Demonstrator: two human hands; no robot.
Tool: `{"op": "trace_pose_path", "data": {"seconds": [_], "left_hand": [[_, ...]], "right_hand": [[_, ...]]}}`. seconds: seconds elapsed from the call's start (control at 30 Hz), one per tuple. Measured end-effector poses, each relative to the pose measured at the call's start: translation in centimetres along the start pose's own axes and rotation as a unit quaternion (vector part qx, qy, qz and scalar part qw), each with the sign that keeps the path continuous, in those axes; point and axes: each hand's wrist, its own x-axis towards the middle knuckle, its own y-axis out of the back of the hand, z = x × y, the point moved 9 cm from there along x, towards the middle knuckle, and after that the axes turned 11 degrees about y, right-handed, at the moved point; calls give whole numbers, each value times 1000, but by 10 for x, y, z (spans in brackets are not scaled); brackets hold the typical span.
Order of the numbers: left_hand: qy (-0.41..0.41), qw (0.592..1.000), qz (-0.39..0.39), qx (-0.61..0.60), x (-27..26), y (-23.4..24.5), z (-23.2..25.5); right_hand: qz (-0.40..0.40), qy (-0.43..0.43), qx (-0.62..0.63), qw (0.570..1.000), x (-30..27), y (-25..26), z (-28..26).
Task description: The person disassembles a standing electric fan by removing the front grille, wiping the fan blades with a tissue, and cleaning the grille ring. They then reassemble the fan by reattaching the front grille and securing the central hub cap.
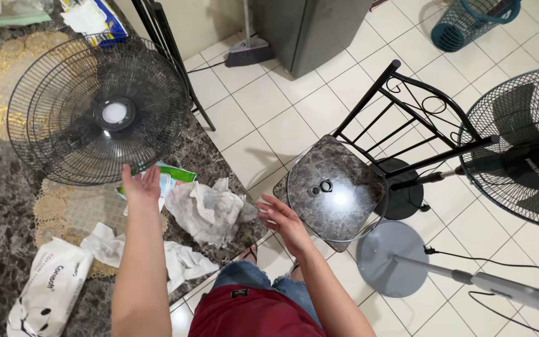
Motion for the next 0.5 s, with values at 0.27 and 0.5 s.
{"op": "trace_pose_path", "data": {"seconds": [0.27, 0.5], "left_hand": [[-81, 991, -105, -8, 9, -15, 17], [-94, 968, -89, 216, -114, 22, -58]], "right_hand": [[17, 27, 19, 999, -5, 7, 3], [30, 58, 42, 997, -15, 21, -19]]}}
